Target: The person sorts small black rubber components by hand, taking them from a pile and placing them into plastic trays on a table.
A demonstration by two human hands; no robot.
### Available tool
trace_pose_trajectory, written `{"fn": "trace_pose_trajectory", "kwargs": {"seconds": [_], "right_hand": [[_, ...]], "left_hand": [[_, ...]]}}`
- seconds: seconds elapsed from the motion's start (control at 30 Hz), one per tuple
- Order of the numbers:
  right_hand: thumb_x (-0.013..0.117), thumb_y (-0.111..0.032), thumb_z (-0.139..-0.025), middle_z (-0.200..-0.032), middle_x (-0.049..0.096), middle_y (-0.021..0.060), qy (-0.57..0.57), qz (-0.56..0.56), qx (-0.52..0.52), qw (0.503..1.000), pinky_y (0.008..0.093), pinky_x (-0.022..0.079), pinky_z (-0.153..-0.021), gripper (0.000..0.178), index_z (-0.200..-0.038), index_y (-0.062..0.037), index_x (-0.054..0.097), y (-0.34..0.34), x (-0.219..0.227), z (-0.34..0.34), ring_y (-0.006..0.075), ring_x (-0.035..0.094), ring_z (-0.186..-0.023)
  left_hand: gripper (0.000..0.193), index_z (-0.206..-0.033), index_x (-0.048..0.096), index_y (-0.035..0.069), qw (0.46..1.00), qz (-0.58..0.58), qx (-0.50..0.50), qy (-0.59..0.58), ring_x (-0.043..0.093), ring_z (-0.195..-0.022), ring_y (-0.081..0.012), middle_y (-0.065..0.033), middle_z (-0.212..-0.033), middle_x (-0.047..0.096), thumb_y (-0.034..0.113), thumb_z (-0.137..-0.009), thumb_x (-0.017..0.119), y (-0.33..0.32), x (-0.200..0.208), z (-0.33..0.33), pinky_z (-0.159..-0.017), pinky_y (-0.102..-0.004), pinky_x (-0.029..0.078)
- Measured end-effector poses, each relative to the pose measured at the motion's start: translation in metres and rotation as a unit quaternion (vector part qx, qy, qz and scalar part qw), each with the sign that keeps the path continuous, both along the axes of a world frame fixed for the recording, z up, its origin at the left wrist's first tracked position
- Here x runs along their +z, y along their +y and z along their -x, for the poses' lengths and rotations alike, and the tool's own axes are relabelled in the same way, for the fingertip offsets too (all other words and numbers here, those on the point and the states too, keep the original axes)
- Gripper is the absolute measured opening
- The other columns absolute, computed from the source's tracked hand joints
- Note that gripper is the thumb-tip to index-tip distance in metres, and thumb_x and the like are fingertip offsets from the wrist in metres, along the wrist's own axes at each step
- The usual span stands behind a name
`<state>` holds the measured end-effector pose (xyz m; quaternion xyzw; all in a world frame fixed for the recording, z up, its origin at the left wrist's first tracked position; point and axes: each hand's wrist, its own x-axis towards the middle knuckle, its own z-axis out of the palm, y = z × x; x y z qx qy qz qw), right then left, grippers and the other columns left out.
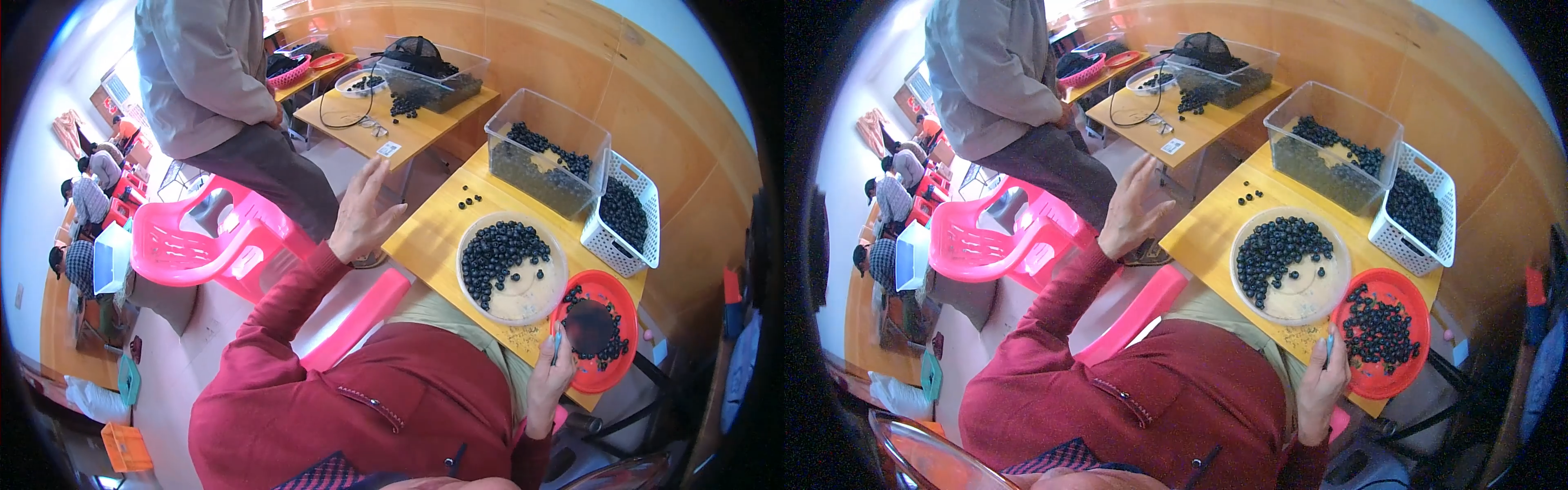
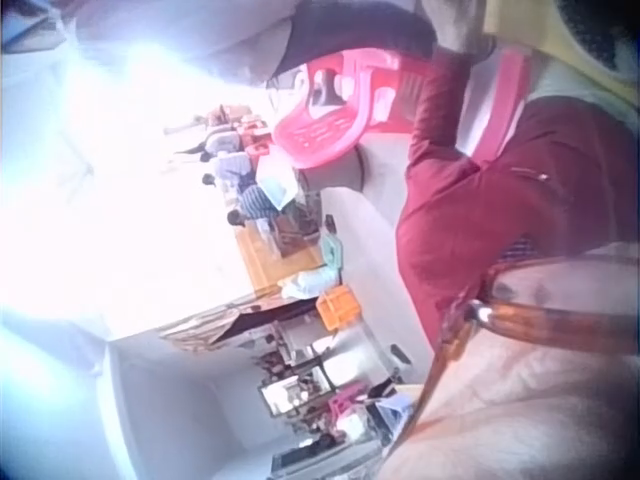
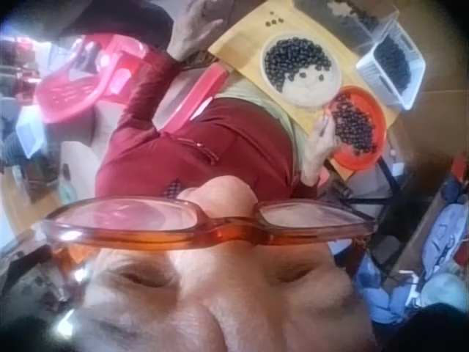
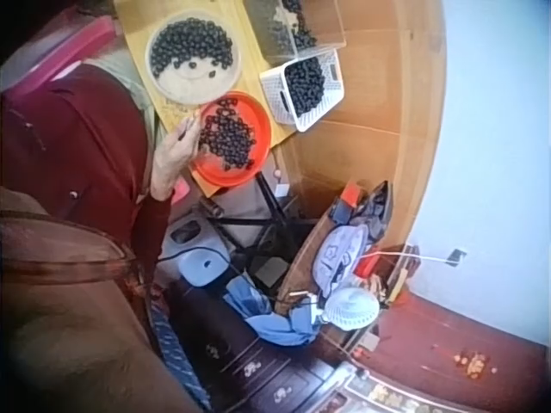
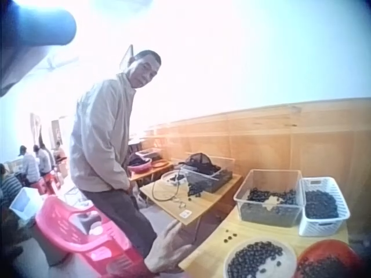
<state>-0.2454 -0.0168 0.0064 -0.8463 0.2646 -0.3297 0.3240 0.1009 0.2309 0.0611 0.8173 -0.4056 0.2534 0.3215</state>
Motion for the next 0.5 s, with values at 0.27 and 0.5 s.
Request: {"fn": "trace_pose_trajectory", "kwargs": {"seconds": [0.27,0.5], "right_hand": [[0.052,-0.025,-0.108,-0.101,0.071,0.0210,-0.030,-0.022,0.007,0.999,0.0389,0.052,-0.079,0.042,-0.133,0.0070,0.061,0.002,-0.015,-0.002,0.0263,0.068,-0.086],[0.050,-0.020,-0.108,-0.127,0.066,0.0302,0.034,-0.093,0.025,0.995,0.0447,0.049,-0.100,0.040,-0.132,0.0112,0.058,0.005,-0.005,-0.002,0.0417,0.065,-0.118]], "left_hand": [[0.113,-0.162,0.021,0.001,0.994,-0.024,0.014,-0.102,0.019,-0.155,-0.0472,-0.0280,-0.167,0.019,0.028,-0.075,0.089,0.003,0.028,-0.005,-0.124,-0.0506,0.027],[0.120,-0.162,0.022,0.005,0.989,0.012,0.014,-0.146,0.018,-0.155,-0.0493,-0.0287,-0.167,0.018,0.029,-0.069,0.094,0.006,0.049,0.005,-0.124,-0.0543,0.025]]}}
